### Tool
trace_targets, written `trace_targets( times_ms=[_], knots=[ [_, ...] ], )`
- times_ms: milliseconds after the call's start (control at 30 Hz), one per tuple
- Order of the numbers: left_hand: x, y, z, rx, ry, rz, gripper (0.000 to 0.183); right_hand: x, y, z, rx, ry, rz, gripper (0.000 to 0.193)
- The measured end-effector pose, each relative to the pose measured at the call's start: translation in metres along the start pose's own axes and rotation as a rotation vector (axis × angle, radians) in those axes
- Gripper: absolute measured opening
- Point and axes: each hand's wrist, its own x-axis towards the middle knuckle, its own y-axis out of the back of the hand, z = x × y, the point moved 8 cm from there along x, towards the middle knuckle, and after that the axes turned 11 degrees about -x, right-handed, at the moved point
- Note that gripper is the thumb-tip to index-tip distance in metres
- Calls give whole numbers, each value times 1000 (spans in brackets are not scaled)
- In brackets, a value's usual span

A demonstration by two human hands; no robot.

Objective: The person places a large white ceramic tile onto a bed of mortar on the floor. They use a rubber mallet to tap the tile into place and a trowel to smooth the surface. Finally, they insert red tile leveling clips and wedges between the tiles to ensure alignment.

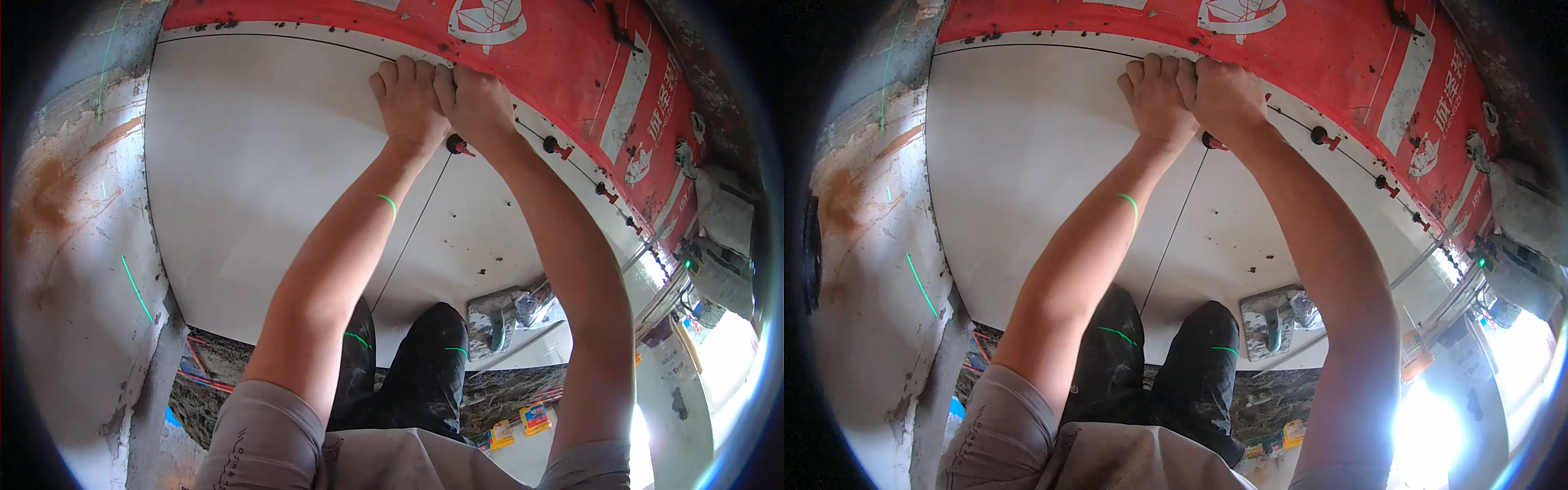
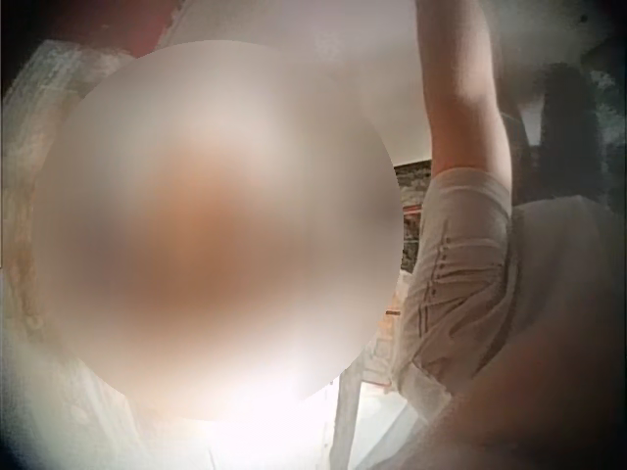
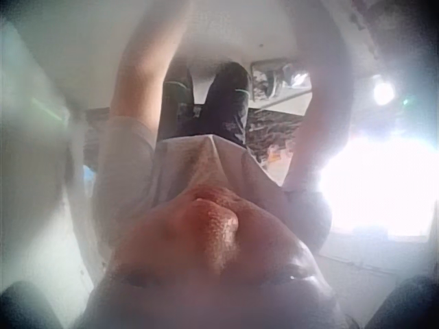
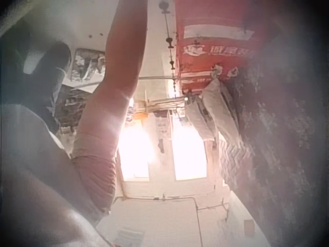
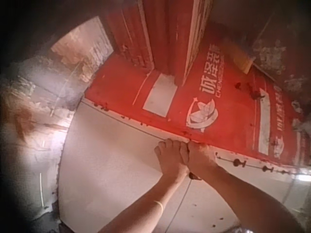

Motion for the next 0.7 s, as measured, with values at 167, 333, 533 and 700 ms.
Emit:
trace_targets(
  times_ms=[167, 333, 533, 700],
  knots=[
    [14, 1, -11, -28, -317, -83, 18, 5, -6, -5, -108, 73, -18, 40],
    [35, 1, -6, 0, -696, -378, 22, 8, -16, -1, -168, 50, -182, 38],
    [39, 5, -1, 41, -664, -489, 42, -3, 11, -2, -123, -118, -98, 32],
    [8, 37, -35, -9, -639, -417, 70, -107, 104, 27, 248, -585, -2, 16]
  ],
)
